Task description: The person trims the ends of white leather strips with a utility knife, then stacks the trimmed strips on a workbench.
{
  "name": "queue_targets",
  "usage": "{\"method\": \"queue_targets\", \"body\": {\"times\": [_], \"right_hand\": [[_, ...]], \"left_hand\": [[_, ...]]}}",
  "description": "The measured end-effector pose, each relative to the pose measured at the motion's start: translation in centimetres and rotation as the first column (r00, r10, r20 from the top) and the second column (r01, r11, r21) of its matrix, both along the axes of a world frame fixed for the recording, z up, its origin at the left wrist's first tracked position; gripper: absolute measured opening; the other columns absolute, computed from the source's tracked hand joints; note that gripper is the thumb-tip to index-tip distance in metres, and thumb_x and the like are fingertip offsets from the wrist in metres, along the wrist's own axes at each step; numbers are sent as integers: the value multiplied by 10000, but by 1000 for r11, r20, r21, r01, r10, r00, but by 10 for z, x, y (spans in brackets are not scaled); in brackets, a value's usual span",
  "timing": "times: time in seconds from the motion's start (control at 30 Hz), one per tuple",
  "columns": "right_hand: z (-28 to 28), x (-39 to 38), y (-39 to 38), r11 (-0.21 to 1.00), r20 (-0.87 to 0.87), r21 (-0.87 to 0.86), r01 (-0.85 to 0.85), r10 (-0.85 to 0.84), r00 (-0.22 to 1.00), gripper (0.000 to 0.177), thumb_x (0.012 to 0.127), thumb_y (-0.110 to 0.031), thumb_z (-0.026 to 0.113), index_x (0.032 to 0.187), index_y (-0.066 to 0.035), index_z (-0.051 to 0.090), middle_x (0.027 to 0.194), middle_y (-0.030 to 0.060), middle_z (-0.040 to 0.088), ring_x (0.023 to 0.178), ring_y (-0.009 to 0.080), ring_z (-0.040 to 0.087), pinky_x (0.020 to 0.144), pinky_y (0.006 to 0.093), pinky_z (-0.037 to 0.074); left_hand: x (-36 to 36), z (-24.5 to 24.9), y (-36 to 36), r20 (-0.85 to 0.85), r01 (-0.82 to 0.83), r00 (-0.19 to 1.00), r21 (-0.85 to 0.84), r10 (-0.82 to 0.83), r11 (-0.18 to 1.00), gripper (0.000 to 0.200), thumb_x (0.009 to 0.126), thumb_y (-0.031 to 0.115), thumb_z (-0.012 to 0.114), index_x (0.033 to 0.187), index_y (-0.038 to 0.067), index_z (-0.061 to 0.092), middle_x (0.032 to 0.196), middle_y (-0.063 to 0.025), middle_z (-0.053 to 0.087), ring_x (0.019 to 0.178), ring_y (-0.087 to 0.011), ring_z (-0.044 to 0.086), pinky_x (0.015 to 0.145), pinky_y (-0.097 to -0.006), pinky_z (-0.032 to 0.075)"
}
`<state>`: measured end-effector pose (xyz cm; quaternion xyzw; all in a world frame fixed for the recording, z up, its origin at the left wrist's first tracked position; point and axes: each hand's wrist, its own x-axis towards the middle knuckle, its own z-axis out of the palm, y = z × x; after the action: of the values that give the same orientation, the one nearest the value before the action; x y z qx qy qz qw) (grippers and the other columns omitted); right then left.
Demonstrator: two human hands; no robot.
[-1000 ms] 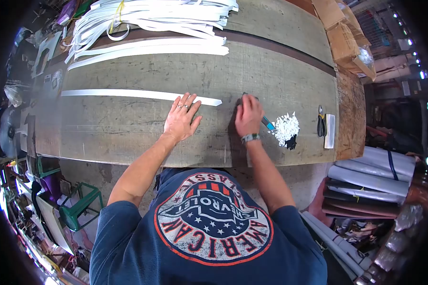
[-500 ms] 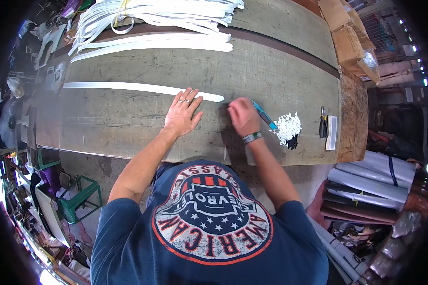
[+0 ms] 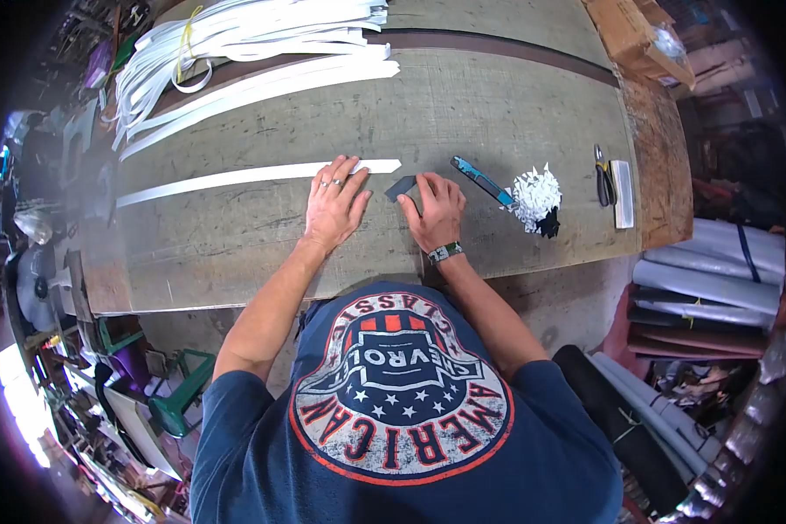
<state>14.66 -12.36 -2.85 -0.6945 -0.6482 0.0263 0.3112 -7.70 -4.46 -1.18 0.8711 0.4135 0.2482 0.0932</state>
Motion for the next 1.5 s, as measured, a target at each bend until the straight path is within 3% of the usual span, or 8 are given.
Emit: {"method": "queue_targets", "body": {"times": [0.17,0.37,0.73,0.93,1.03,1.23,1.5], "right_hand": [[-4,-3,2,999,-7,-4,-34,34,999,524,893,-364,812,1316,-62,741,1356,101,642,1256,356,564,1068,540,408],[-4,-2,1,999,-68,-31,-43,41,997,522,883,-358,814,1334,-104,748,1384,110,629,1273,366,547,1087,559,393],[-4,-1,3,991,-113,-121,-48,34,993,584,842,-319,846,1371,-100,727,1444,72,615,1333,362,501,1125,567,367],[-3,7,10,981,-140,-177,-76,51,989,578,847,-307,835,1367,-87,713,1425,94,618,1326,377,509,1126,572,370],[-7,2,10,992,-213,-124,-5,-22,977,617,852,-353,830,1374,-59,683,1416,122,615,1324,390,510,1124,579,372],[-1,-16,5,995,-31,-98,9,-12,999,716,837,-443,837,1393,-36,641,1437,151,582,1331,395,503,1119,574,378],[0,-2,2,984,-24,-147,-101,99,995,742,840,-411,835,1425,-12,616,1492,146,551,1353,400,492,1133,573,370]], "left_hand": [[29,-3,21,47,-17,999,-85,21,996,328,968,202,751,1279,96,747,1316,-74,674,1264,-314,579,1081,-482,430],[34,-5,24,126,11,992,-161,10,987,230,960,189,739,1184,155,784,1198,-30,671,1197,-297,566,1045,-478,432],[34,-8,24,123,-11,992,-178,33,984,206,944,165,732,1133,172,814,1205,-23,668,1219,-302,550,1089,-488,409],[41,-14,24,123,19,992,-154,0,988,216,936,144,733,1141,161,800,1201,-31,674,1217,-306,550,1089,-491,395],[45,-13,21,149,11,989,-178,16,984,212,942,148,728,1145,152,787,1207,-34,672,1231,-314,546,1109,-494,386],[45,-6,22,154,19,988,-214,14,977,208,960,164,726,1161,139,773,1210,-37,670,1230,-317,546,1116,-492,380],[45,-9,25,152,77,988,-269,-36,960,208,954,147,733,1157,129,775,1179,-48,658,1194,-311,549,1076,-481,392]]}}
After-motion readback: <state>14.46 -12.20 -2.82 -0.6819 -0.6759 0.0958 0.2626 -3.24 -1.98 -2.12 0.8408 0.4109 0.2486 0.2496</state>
